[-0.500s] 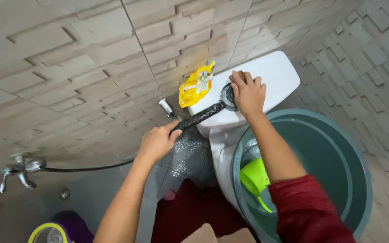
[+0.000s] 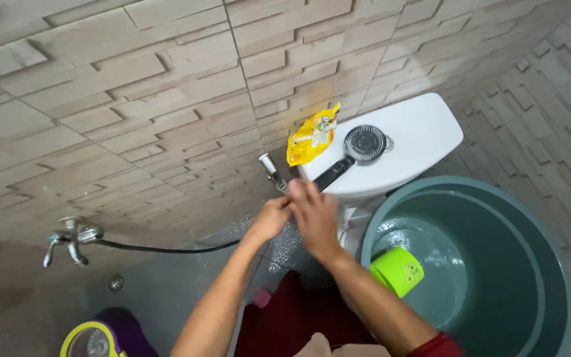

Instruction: Clean a large plastic basin, a hand scoop, and a handheld bidet sprayer in a bathroom.

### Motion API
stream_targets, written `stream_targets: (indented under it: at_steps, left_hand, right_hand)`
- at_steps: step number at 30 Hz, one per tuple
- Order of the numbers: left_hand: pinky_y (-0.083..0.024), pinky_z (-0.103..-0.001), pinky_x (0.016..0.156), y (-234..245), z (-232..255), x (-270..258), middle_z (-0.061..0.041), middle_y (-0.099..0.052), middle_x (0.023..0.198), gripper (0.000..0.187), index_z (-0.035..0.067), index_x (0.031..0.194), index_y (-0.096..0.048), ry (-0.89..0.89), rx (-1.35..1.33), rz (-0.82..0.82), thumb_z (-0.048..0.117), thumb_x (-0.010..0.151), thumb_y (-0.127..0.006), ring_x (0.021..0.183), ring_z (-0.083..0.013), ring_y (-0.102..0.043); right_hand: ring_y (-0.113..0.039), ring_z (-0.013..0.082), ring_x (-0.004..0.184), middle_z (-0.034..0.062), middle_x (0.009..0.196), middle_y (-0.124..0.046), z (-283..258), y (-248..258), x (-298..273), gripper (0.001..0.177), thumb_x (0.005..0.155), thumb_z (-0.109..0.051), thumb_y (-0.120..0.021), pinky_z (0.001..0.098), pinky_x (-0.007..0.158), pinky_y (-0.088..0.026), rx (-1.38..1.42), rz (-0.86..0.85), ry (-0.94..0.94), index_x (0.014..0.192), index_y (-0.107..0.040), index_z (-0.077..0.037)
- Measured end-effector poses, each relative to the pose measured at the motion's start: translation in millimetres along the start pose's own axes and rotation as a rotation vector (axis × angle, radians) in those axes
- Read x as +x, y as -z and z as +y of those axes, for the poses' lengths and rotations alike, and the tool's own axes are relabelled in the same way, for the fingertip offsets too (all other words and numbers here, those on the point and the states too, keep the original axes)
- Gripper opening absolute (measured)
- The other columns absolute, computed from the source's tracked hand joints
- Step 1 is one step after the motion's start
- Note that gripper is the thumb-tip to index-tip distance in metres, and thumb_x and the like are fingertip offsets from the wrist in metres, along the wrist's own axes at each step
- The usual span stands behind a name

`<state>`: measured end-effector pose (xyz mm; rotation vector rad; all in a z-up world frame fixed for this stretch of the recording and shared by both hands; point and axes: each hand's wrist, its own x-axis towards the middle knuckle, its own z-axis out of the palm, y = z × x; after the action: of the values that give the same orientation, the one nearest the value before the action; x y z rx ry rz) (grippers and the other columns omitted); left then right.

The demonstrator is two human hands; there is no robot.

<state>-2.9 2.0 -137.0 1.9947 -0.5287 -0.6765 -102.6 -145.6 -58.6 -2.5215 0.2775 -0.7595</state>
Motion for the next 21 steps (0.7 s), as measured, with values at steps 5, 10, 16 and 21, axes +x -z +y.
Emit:
stream_targets:
  at_steps: [5,10,16,21]
  left_hand:
    - [-0.039,-0.031,0.058,4.1,36.6,-11.0,-0.001,-0.065,0.08,0.035,0.012,0.126,-0.072,0.142,-0.391,-0.186,0.036,0.103,-0.062,0.065,-0.0122,-0.052]
    - [-0.015,-0.027,0.037,7.3,69.9,6.3,0.006,-0.038,0.055,0.027,0.019,0.089,-0.056,0.51,-0.779,-0.393,0.042,0.103,-0.056,0.039,-0.0059,-0.026]
    - [-0.014,-0.026,0.037,-9.5,52.5,26.8,0.008,-0.032,0.052,0.051,0.021,0.066,-0.041,0.593,-0.886,-0.559,0.052,0.104,-0.053,0.038,-0.0062,-0.022]
    - [-0.015,-0.026,0.037,-27.0,60.1,48.8,0.009,-0.031,0.051,0.055,0.021,0.062,-0.037,0.539,-0.849,-0.665,0.056,0.104,-0.048,0.038,-0.0061,-0.022]
  right_hand:
    - [-0.062,0.0345,0.106,0.0128,0.139,-0.06,30.7,16.0,32.3,0.032,0.112,-0.019,-0.046,0.0505,0.091,-0.048,-0.412,-0.365,-0.301,0.142,-0.056,-0.017]
    - [-0.059,0.0401,0.122,0.0165,0.14,-0.058,16.1,21.3,20.2,0.043,0.099,-0.019,-0.058,0.0509,0.104,-0.047,0.102,0.085,-0.09,0.141,-0.061,-0.016]
    - [-0.055,0.0443,0.119,0.0209,0.14,-0.055,44.5,33.7,35.1,0.039,0.1,-0.022,-0.063,0.0506,0.097,-0.045,-0.002,-0.007,-0.241,0.139,-0.063,-0.018]
    - [-0.059,0.0388,0.119,0.0166,0.137,-0.058,46.9,59.1,45.3,0.039,0.103,-0.02,-0.061,0.0482,0.101,-0.049,0.0,0.166,-0.302,0.143,-0.062,-0.018]
